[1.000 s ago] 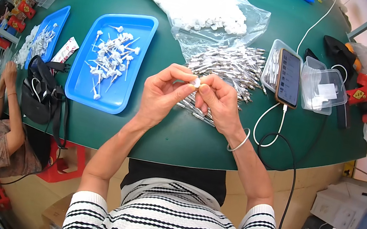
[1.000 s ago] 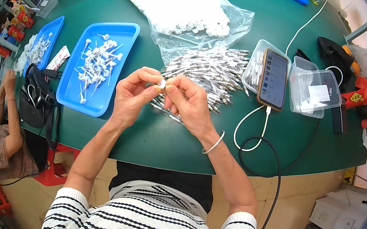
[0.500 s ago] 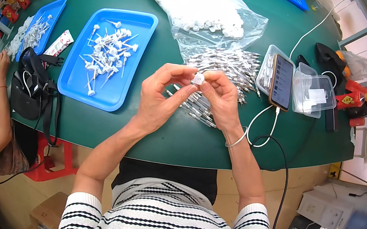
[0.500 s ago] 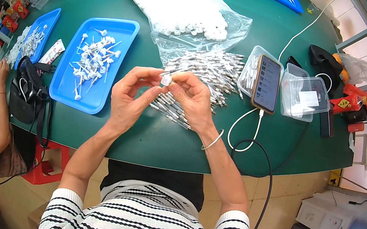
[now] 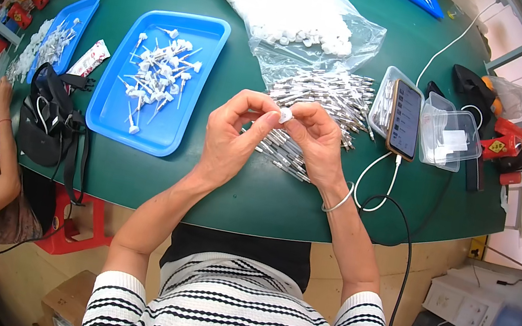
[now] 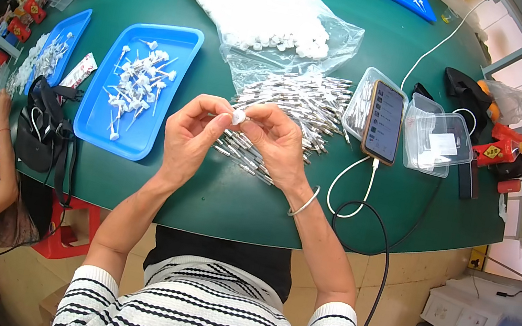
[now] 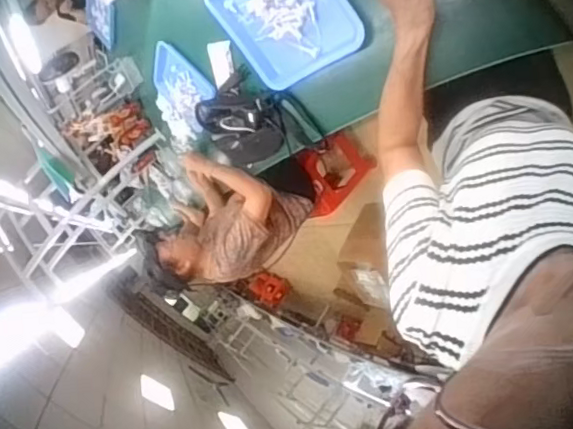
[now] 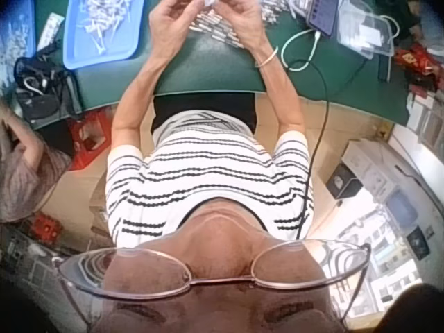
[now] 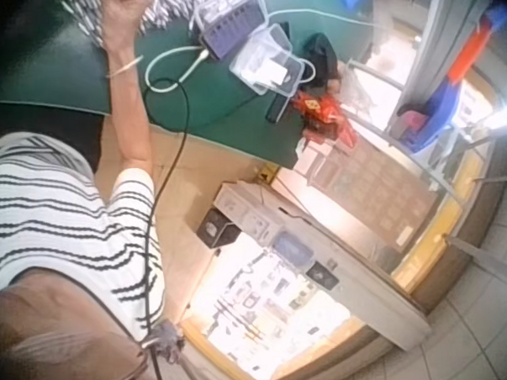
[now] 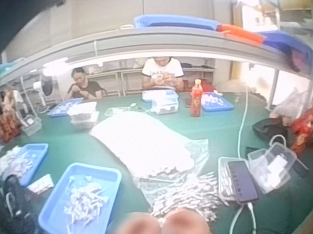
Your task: The person sits at a green workbench and repeatedly picks up small white plastic caps and silver metal rods. They insert the caps onto the rods by hand and place the assembled units into a blue plastic tray. The process is repetitive and performed one at a time.
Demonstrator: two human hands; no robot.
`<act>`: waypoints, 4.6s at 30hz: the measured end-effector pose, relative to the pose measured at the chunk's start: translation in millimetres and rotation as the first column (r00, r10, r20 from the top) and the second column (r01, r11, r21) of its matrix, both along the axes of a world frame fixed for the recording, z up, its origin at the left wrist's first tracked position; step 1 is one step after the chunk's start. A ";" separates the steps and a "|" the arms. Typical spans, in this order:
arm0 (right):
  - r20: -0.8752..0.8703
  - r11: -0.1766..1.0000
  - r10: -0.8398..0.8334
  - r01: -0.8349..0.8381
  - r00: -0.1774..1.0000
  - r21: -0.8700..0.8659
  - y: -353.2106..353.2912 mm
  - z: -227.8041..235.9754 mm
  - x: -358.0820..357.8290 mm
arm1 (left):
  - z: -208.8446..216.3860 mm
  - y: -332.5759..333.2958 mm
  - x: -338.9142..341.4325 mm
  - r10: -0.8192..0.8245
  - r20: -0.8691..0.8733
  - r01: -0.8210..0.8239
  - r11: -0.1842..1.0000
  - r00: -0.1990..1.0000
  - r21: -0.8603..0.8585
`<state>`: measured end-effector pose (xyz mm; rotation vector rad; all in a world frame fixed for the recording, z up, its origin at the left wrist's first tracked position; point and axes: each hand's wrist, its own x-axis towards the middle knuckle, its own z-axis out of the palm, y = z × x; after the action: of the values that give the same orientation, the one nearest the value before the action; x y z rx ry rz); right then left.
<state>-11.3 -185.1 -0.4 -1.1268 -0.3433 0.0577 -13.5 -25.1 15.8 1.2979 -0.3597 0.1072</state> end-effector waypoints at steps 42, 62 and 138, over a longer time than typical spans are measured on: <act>0.078 0.963 -0.075 0.093 0.994 -0.252 -2.9 4.1 -3.9 | 12.3 27.6 13.6 -0.301 -0.386 0.291 0.953 0.872 -0.084; 0.016 0.999 -0.047 0.048 0.999 -0.017 -0.3 -2.4 -1.6 | 5.2 9.5 0.8 -0.115 -0.235 0.111 0.993 0.965 -0.030; -0.112 0.967 -0.247 0.237 0.963 -0.090 -14.9 9.7 4.1 | -1.7 30.1 19.4 0.055 0.236 -0.211 0.672 0.970 0.710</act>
<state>-7.2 -200.0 9.3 -1.2279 -0.0926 -0.0769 5.8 5.0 14.0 2.1370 -0.5037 0.2340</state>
